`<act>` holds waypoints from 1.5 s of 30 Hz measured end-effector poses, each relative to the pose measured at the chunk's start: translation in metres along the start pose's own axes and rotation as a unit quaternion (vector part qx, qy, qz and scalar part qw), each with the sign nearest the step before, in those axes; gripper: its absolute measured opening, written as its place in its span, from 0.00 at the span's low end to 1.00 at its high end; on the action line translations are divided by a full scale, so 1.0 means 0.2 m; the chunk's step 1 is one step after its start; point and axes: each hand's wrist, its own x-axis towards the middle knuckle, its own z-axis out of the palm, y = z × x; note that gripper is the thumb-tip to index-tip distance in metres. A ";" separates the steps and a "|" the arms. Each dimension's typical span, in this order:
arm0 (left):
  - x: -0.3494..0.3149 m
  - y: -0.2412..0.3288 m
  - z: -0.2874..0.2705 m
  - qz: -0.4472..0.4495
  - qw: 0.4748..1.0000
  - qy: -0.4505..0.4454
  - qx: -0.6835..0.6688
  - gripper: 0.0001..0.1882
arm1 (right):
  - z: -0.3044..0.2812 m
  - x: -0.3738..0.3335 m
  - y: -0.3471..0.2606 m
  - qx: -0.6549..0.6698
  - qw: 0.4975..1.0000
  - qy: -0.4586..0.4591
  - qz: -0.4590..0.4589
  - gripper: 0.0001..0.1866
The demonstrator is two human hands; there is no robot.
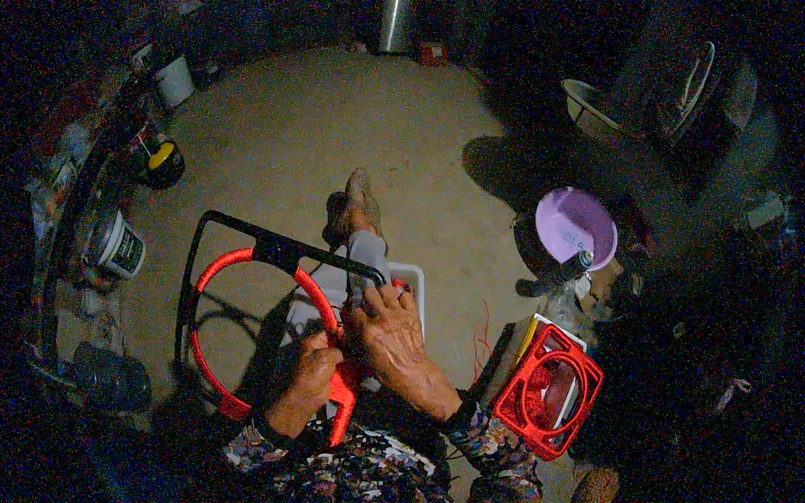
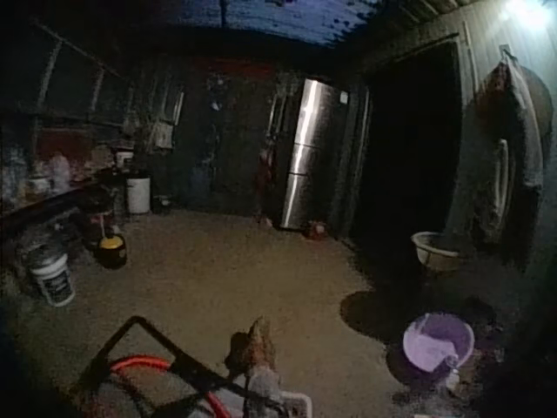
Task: Manually weaving red plastic cord around a circular black metal frame to create a furniture component.
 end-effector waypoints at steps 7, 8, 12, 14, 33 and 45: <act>0.02 0.00 -0.01 -0.009 1.000 0.021 -0.018 0.18 | 0.01 -0.04 0.02 0.148 0.988 0.025 0.029 0.07; 0.01 0.00 -0.02 -0.010 1.000 0.022 -0.009 0.20 | 0.02 -0.06 0.02 0.198 0.978 0.060 0.028 0.06; 0.00 0.05 0.00 -0.040 0.997 0.058 -0.010 0.22 | 0.09 -0.12 -0.01 0.457 0.851 0.147 0.214 0.09; 0.02 0.07 0.01 -0.069 0.994 0.086 0.026 0.22 | 0.14 -0.13 0.03 0.527 0.768 0.215 0.294 0.11; 0.05 0.08 -0.04 -0.135 0.987 0.089 0.006 0.29 | 0.18 -1.10 0.63 0.219 0.873 0.032 0.434 0.06; 0.06 0.07 0.05 -0.161 0.985 0.041 0.044 0.12 | 0.04 -0.42 0.11 0.619 0.672 -0.129 0.386 0.13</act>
